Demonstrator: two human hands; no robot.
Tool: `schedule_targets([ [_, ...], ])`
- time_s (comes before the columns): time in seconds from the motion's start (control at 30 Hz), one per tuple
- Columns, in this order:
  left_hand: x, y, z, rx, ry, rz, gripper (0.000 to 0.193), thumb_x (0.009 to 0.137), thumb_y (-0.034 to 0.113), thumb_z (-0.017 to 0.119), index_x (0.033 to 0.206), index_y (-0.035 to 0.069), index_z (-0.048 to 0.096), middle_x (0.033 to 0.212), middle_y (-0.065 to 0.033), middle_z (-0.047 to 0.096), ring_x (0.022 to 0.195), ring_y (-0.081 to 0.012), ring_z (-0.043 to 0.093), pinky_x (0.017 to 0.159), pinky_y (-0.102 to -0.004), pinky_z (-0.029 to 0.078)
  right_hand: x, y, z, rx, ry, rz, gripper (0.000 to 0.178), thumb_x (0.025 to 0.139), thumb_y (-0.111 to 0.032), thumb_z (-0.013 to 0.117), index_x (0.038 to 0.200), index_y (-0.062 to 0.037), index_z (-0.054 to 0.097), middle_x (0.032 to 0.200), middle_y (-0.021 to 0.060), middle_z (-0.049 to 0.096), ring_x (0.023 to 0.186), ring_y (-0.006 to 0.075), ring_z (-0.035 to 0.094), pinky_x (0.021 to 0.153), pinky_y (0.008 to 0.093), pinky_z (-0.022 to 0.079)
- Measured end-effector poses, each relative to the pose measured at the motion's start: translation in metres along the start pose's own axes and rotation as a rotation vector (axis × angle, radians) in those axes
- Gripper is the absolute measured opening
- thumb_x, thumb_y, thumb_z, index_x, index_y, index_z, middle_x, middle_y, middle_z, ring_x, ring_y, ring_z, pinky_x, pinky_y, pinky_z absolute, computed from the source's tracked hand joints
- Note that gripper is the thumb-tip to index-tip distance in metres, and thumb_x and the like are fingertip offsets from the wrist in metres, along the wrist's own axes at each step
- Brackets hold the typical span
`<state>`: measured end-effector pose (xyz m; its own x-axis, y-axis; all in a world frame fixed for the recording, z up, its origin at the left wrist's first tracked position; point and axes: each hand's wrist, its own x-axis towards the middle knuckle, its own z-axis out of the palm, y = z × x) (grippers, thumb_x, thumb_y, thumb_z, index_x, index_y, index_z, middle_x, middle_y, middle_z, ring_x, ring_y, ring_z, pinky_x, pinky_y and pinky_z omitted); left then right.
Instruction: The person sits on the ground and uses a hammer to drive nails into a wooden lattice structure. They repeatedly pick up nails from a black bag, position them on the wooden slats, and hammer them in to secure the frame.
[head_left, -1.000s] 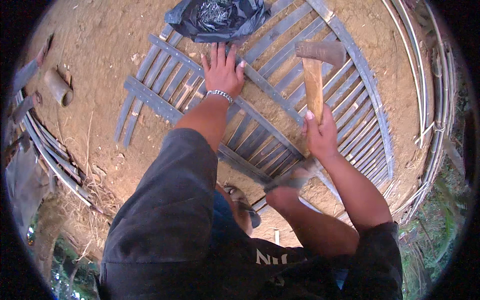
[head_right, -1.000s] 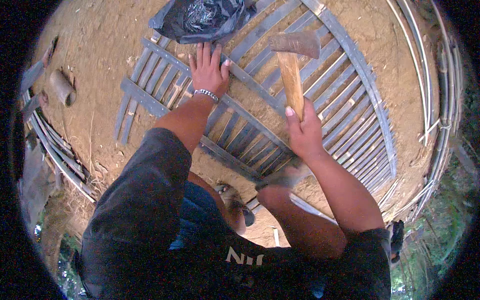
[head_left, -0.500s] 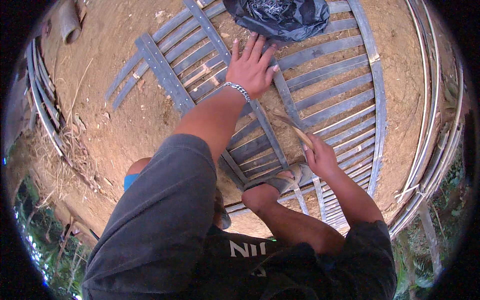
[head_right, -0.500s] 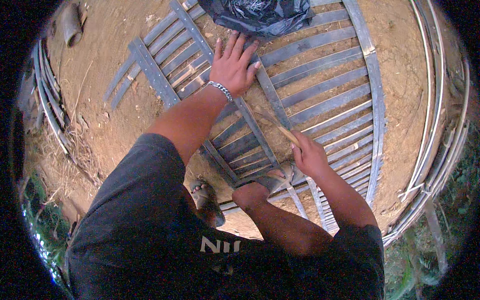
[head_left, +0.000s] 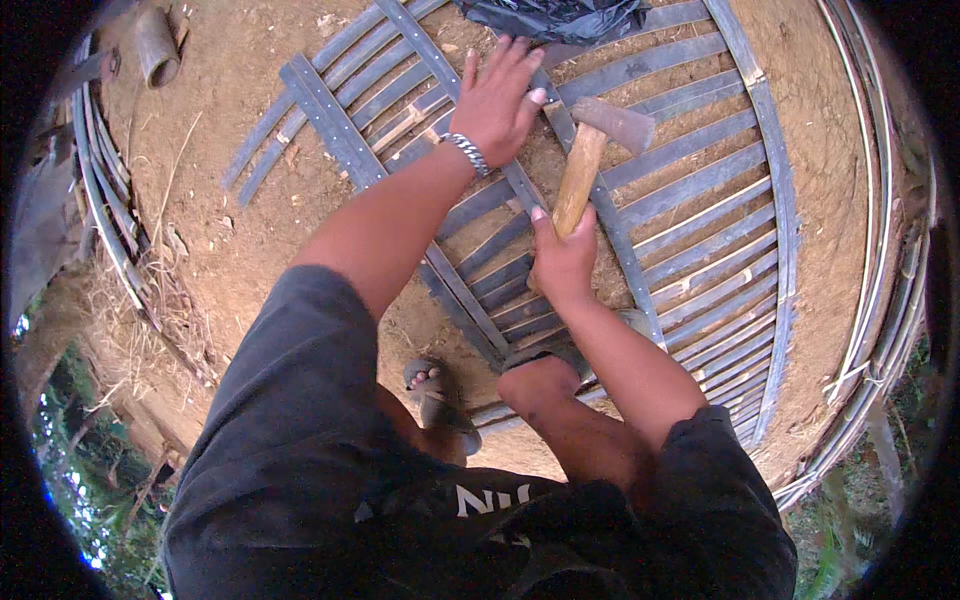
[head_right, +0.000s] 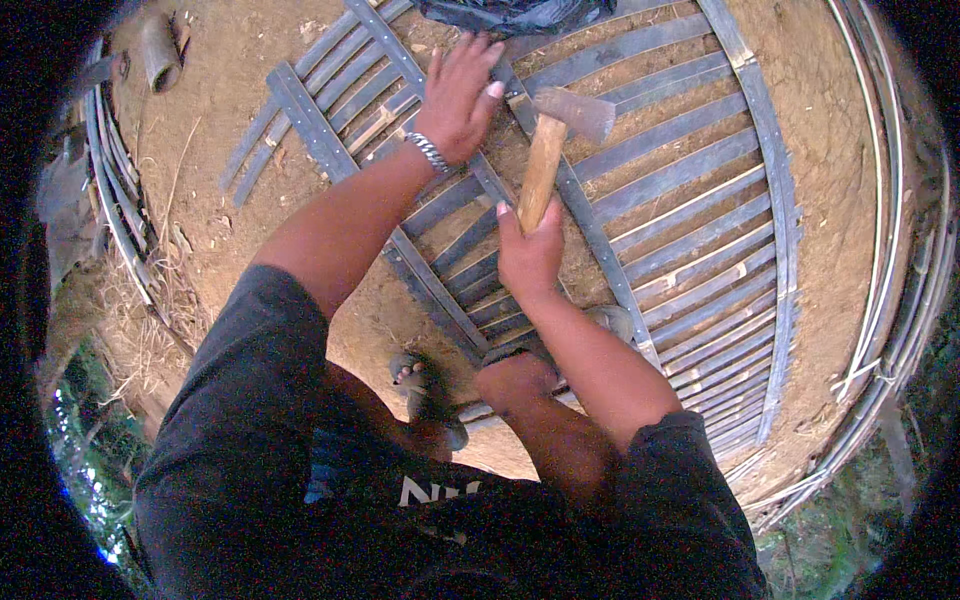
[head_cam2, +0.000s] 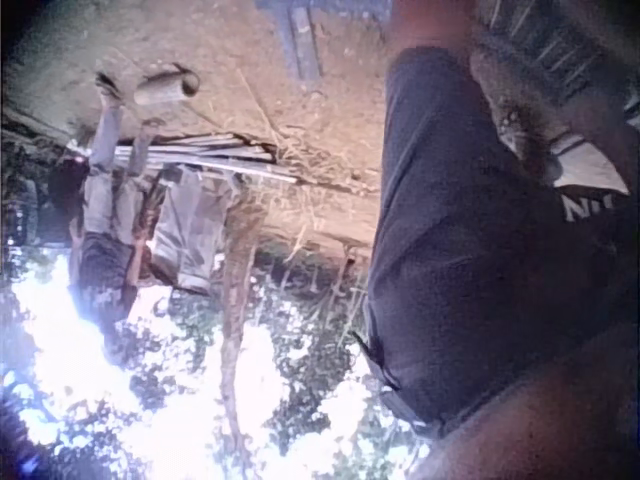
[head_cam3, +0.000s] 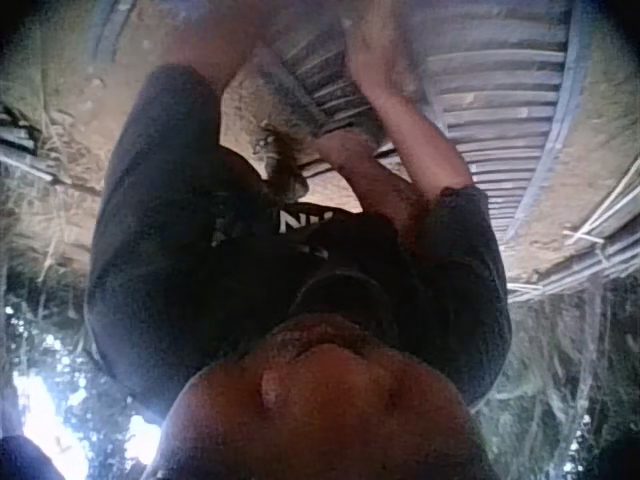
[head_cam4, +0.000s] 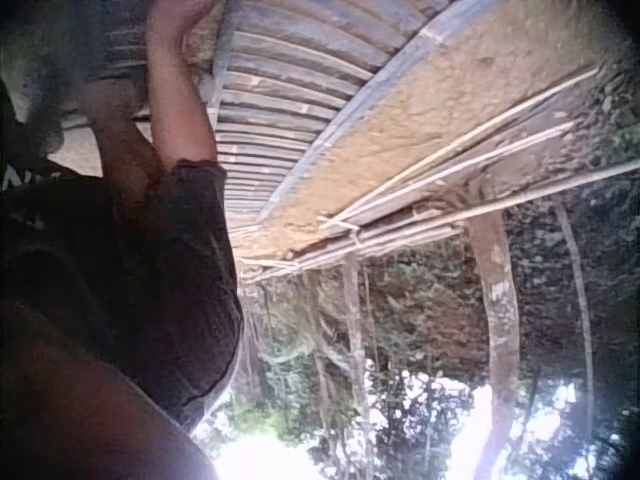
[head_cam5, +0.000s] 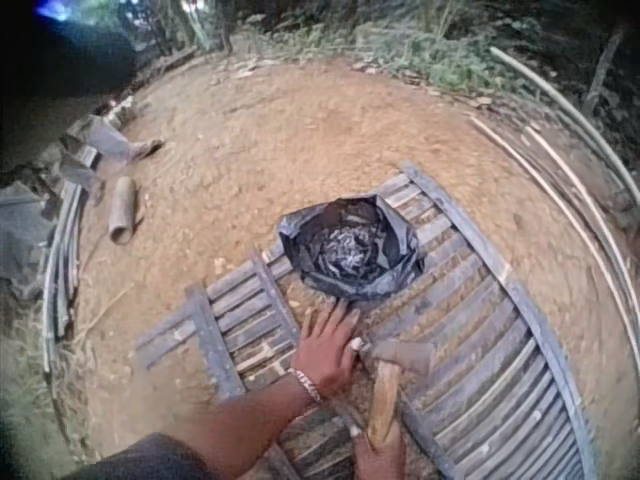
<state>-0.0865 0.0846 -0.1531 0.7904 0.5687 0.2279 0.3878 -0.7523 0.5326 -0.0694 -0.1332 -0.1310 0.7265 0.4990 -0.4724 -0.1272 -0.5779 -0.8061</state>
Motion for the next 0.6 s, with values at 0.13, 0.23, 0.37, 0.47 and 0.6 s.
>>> schedule_targets([
  [0.13,-0.06,-0.005,-0.03,-0.122,0.132,-0.129,0.04,0.089,0.018,0.07,0.126,0.007,0.061,0.149,-0.0188,0.049,0.141,-0.0377,0.044,0.122,-0.0585,0.023,-0.002,0.002,0.007,0.239,-0.025,0.088,0.035,0.095,-0.01,0.071,0.119,-0.0043,0.045,0.081,0.0039,0.057,0.057,0.0104,0.055,0.049,0.028,0.046],
  [0.23,-0.114,0.019,-0.05,-0.003,-0.066,-0.105,0.035,0.082,0.021,0.077,0.112,0.006,0.068,0.148,-0.0167,0.051,0.14,-0.036,0.045,0.122,-0.0575,0.024,-0.001,0.005,0.003,0.169,-0.042,0.008,0.037,0.095,-0.01,0.072,0.121,-0.0035,0.046,0.082,0.0047,0.058,0.059,0.0114,0.057,0.051,0.0289,0.048],
  [0.37,-0.136,0.029,-0.05,0.104,-0.174,-0.173,0.044,0.077,0.026,0.083,0.114,0.009,0.067,0.148,-0.0163,0.052,0.143,-0.0362,0.043,0.121,-0.0574,0.026,0.002,0.015,0.003,0.092,-0.035,-0.052,0.039,0.094,-0.011,0.073,0.122,-0.0028,0.047,0.084,0.006,0.059,0.061,0.0121,0.059,0.053,0.0294,0.05],
  [0.47,-0.14,0.028,-0.051,0.126,-0.205,-0.162,0.041,0.077,0.028,0.083,0.112,0.01,0.069,0.149,-0.0137,0.051,0.145,-0.0342,0.041,0.122,-0.0571,0.024,0.0,0.008,0.005,0.172,-0.045,0.02,0.038,0.094,-0.011,0.073,0.121,-0.0029,0.047,0.082,0.0055,0.059,0.06,0.0121,0.058,0.052,0.0294,0.05],
  [0.6,-0.142,0.026,-0.046,0.133,-0.187,-0.165,0.039,0.078,0.029,0.082,0.11,0.01,0.07,0.15,-0.0127,0.051,0.145,-0.0333,0.041,0.123,-0.0568,0.024,-0.001,0.0,0.003,0.149,-0.049,0.048,0.038,0.094,-0.011,0.073,0.12,-0.0027,0.046,0.079,0.0046,0.058,0.058,0.012,0.058,0.051,0.0297,0.049],
])
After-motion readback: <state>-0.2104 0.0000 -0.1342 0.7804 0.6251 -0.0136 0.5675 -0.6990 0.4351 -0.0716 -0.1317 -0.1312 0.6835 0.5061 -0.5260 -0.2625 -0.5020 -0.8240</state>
